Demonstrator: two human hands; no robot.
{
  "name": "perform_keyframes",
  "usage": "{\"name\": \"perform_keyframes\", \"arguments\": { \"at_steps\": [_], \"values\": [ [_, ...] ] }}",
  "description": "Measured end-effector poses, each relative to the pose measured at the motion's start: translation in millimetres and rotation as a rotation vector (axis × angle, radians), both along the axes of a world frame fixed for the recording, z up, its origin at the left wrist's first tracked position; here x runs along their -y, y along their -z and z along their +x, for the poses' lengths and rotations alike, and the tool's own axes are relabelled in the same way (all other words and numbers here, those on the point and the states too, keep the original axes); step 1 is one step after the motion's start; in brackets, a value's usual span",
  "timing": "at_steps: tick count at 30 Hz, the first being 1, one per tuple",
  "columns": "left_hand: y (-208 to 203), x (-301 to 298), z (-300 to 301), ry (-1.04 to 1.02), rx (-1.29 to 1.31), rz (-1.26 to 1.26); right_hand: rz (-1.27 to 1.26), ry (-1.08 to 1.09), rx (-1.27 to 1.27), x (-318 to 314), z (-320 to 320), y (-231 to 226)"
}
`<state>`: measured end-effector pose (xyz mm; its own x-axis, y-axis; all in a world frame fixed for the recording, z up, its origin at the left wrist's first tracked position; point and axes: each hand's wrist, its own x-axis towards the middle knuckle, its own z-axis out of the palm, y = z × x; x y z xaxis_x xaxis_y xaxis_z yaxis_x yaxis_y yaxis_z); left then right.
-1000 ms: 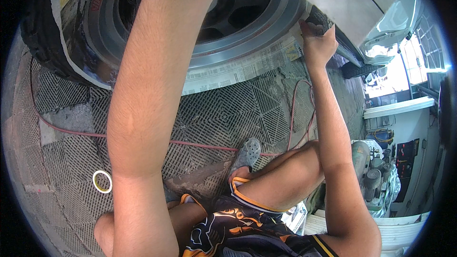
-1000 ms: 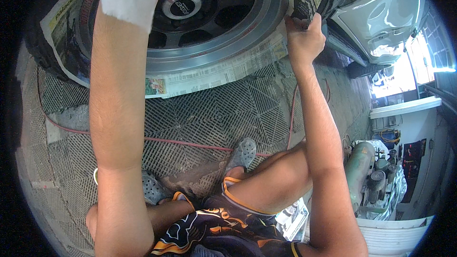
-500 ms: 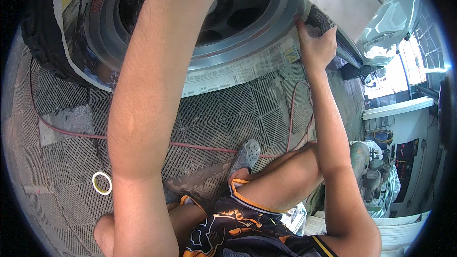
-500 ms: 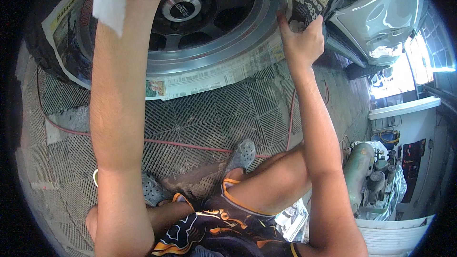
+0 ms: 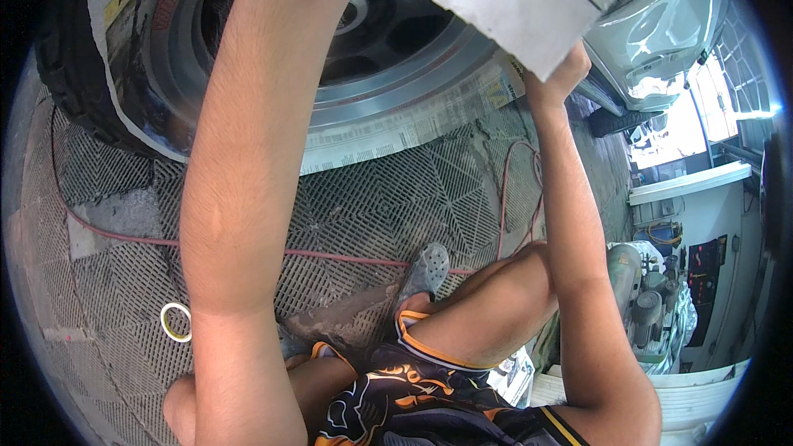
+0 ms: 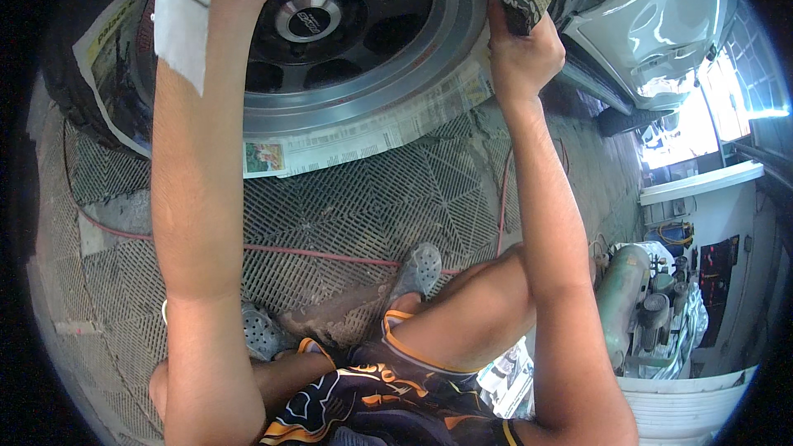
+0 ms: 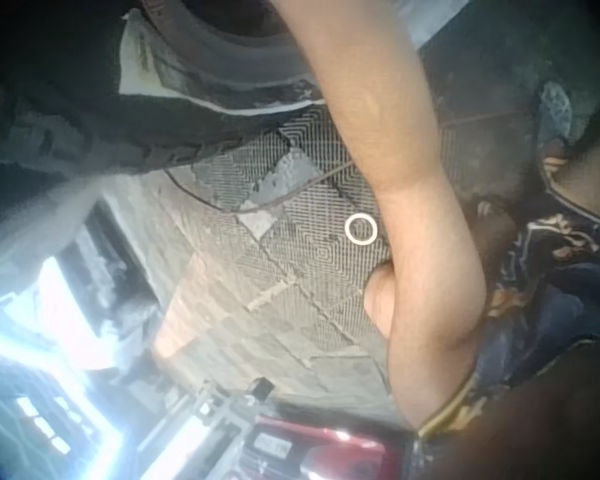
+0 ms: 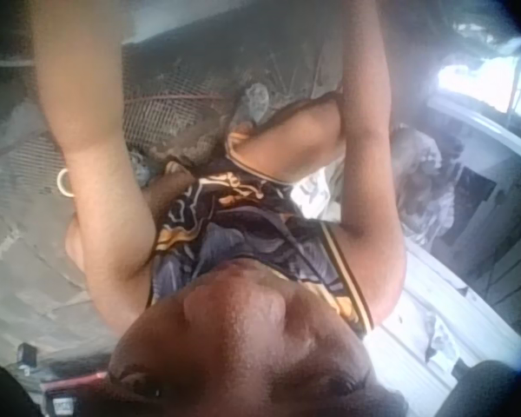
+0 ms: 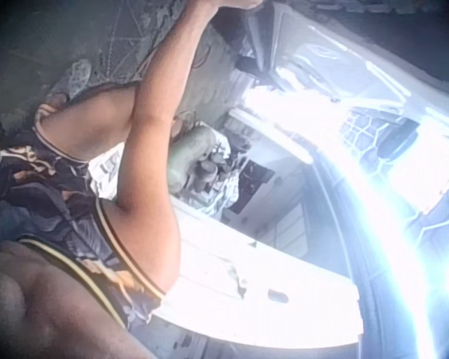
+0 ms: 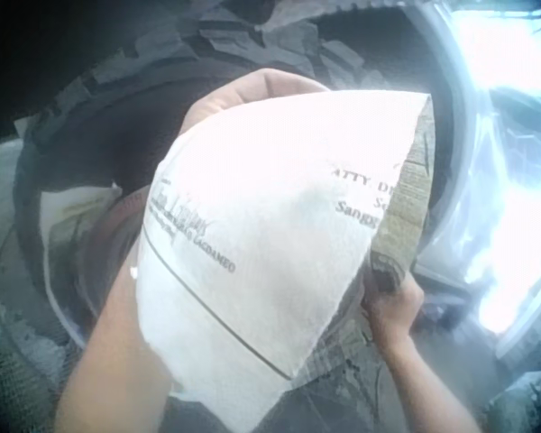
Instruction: The person applies newspaper strips and masking tape around the rim of a car tire to protect the tire surface. The person smooths the newspaper and secures it with tape along the rim edge.
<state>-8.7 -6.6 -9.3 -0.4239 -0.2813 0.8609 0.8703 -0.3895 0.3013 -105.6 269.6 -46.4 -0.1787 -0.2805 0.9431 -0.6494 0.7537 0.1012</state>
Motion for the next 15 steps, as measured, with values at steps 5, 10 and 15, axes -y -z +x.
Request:
{"name": "perform_keyframes", "arguments": {
  "at_steps": [5,10,15],
  "values": [
    [-1.1,1.6,-1.2,-0.003,0.0,0.001,0.04,0.001,-0.015,-1.8,-2.8,0.6],
    [-2.0,2.8,-1.6,-0.002,-0.005,0.002,0.06,-0.025,-0.014,-3.7,-3.5,1.3],
    [-1.5,3.9,0.0,-0.006,-0.007,0.004,0.045,-0.013,-0.049,1.0,-3.7,-0.5]
  ]
}}
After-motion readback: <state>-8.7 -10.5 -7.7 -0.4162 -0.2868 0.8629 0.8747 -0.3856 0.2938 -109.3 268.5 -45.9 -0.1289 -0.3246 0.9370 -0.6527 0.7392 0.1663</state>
